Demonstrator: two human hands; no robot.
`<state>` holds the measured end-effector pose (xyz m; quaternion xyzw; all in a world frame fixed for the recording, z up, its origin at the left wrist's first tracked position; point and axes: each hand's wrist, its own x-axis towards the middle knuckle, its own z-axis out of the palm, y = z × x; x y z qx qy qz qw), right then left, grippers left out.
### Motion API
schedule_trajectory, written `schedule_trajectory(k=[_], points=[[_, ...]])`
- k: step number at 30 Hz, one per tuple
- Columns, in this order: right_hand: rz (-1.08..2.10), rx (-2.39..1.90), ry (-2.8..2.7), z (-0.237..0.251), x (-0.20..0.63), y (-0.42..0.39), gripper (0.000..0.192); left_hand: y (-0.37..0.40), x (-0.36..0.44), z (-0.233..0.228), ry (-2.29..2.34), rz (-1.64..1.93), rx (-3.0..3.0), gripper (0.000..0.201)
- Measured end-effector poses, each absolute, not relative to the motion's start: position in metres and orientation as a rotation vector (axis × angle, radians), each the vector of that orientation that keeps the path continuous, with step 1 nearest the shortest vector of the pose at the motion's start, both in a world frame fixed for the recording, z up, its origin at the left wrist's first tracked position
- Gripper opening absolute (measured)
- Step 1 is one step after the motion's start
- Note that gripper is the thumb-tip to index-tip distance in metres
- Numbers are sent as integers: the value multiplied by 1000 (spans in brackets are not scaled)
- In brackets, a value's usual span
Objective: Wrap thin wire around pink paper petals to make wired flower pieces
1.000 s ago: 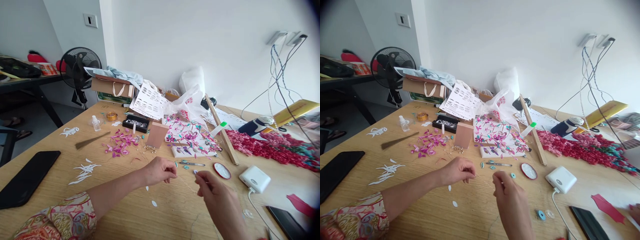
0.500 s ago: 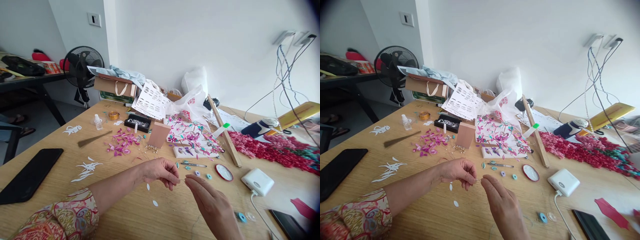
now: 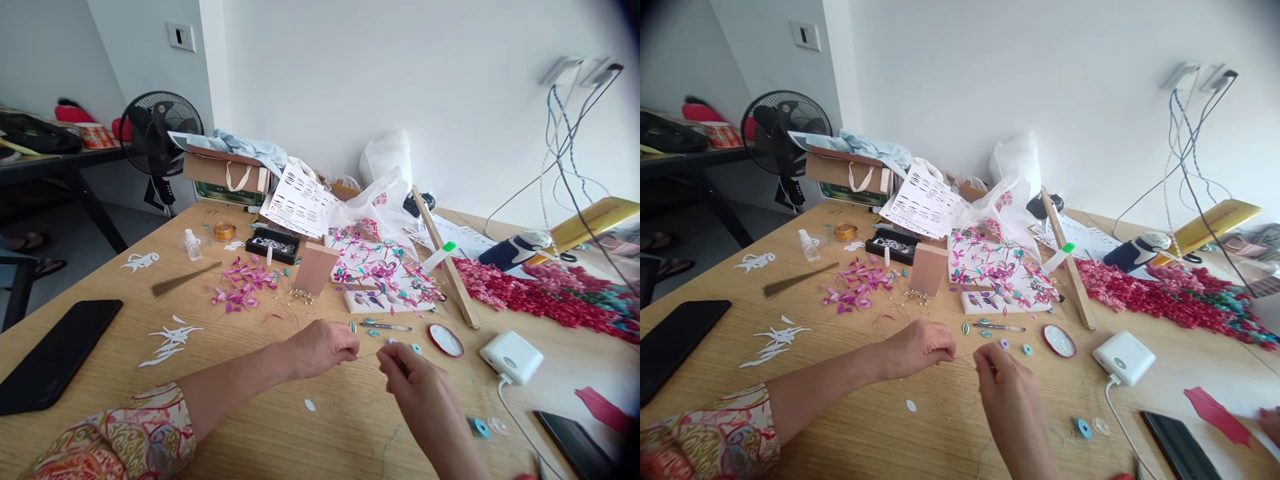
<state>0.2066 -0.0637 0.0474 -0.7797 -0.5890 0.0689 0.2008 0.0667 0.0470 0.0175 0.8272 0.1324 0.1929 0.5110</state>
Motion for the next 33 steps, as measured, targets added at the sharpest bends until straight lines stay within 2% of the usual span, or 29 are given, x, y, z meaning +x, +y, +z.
schedule_trajectory(k=[3, 7, 12, 20, 28, 31, 33], points=[[-32, -2247, -1541, 58, 214, -71, 25, 50, 68, 13, 444, 340, 1604, 5], [-397, -2033, -1573, 67, 206, -85, 24, 54, 67, 10, 439, 244, 1255, 19], [-462, -1588, -2083, 49, 201, -83, 24, 56, 64, 11, 363, 140, 1096, 26], [-564, -1532, -2220, 29, 219, -76, 26, 57, 63, 12, 323, 60, 1056, 26], [-309, -1711, -2043, 42, 198, -70, 25, 52, 65, 14, 357, 150, 1296, 18], [-110, -1944, -1889, 42, 194, -67, 23, 47, 66, 17, 336, 324, 1769, 8], [43, -2084, -1825, 41, 196, -64, 22, 44, 67, 16, 270, 445, 2137, 11]])
